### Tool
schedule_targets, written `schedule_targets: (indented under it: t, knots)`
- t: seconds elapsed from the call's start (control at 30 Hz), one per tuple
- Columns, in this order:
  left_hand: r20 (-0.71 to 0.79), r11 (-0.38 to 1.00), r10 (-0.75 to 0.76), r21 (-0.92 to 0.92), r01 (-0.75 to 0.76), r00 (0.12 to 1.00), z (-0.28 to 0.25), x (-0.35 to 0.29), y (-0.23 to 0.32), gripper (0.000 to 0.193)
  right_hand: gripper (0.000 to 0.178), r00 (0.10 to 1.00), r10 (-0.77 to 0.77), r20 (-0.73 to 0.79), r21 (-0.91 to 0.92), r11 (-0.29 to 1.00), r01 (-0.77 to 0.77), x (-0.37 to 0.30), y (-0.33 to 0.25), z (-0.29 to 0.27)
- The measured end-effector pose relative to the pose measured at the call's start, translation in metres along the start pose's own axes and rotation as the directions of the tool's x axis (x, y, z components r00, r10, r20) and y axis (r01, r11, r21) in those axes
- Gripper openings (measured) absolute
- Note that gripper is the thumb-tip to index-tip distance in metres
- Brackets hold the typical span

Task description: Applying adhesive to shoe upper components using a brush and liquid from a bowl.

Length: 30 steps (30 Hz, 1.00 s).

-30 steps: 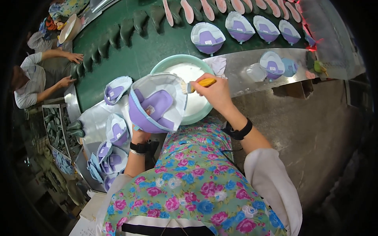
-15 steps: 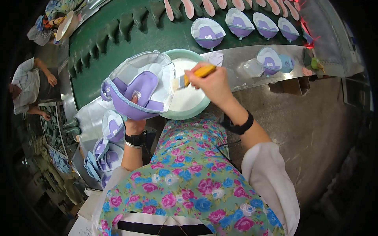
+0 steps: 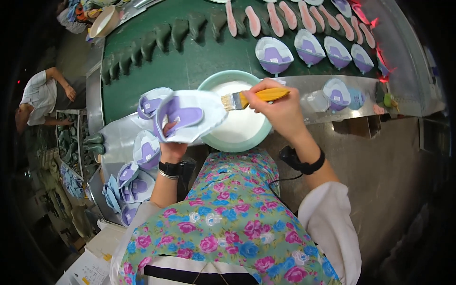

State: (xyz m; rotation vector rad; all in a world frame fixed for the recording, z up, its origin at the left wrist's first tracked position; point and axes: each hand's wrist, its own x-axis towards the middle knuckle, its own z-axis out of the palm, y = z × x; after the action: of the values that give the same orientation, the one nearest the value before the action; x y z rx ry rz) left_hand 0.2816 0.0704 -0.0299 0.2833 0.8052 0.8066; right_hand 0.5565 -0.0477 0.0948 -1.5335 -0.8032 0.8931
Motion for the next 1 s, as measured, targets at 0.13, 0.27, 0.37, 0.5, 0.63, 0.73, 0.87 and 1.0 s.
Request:
schedule_targets:
  t: [0.13,0.27,0.37,0.5,0.63,0.73,0.87,1.0]
  knots:
    - [0.051,0.923,-0.374,-0.077,0.377,0.926,-0.008,-0.002,0.005,0.037,0.011,0.917,-0.209,0.341,-0.004,0.975,0.224,0.022,-0.035,0.022]
    - [0.317,0.786,-0.545,-0.129,0.605,0.776,0.038,-0.006,-0.014,0.041,0.014,0.622,-0.311,0.719,0.164,0.945,0.283,0.049,-0.04,0.063]
    - [0.26,0.807,-0.552,-0.072,0.586,0.792,0.04,-0.015,-0.022,0.028,0.014,0.728,-0.203,0.655,0.101,0.978,0.182,0.074,-0.02,0.069]
    - [0.42,0.594,-0.698,-0.114,0.797,0.58,0.013,-0.006,-0.022,0.015,0.014,0.849,0.027,0.527,-0.038,0.999,-0.008,0.082,0.019,0.036]
    - [0.219,0.78,-0.599,-0.056,0.623,0.77,0.013,-0.009,-0.011,0.036,0.021,0.905,0.134,0.405,-0.144,0.986,-0.082,0.06,0.064,0.0]
    - [0.072,0.895,-0.381,0.281,0.348,0.922,0.023,0.006,-0.006,0.032,0.023,0.943,0.222,0.247,-0.164,0.969,-0.186,0.06,0.052,-0.009]
    - [0.274,0.928,0.037,0.348,-0.135,0.961,0.011,0.035,0.024,0.041,0.022,0.961,-0.045,0.273,-0.159,0.983,0.091,0.094,0.021,0.008]
    - [0.468,0.62,0.295,0.57,-0.54,0.833,0.03,0.073,0.039,0.075,0.025,0.818,-0.334,0.469,-0.149,0.882,0.446,0.132,0.007,0.072]
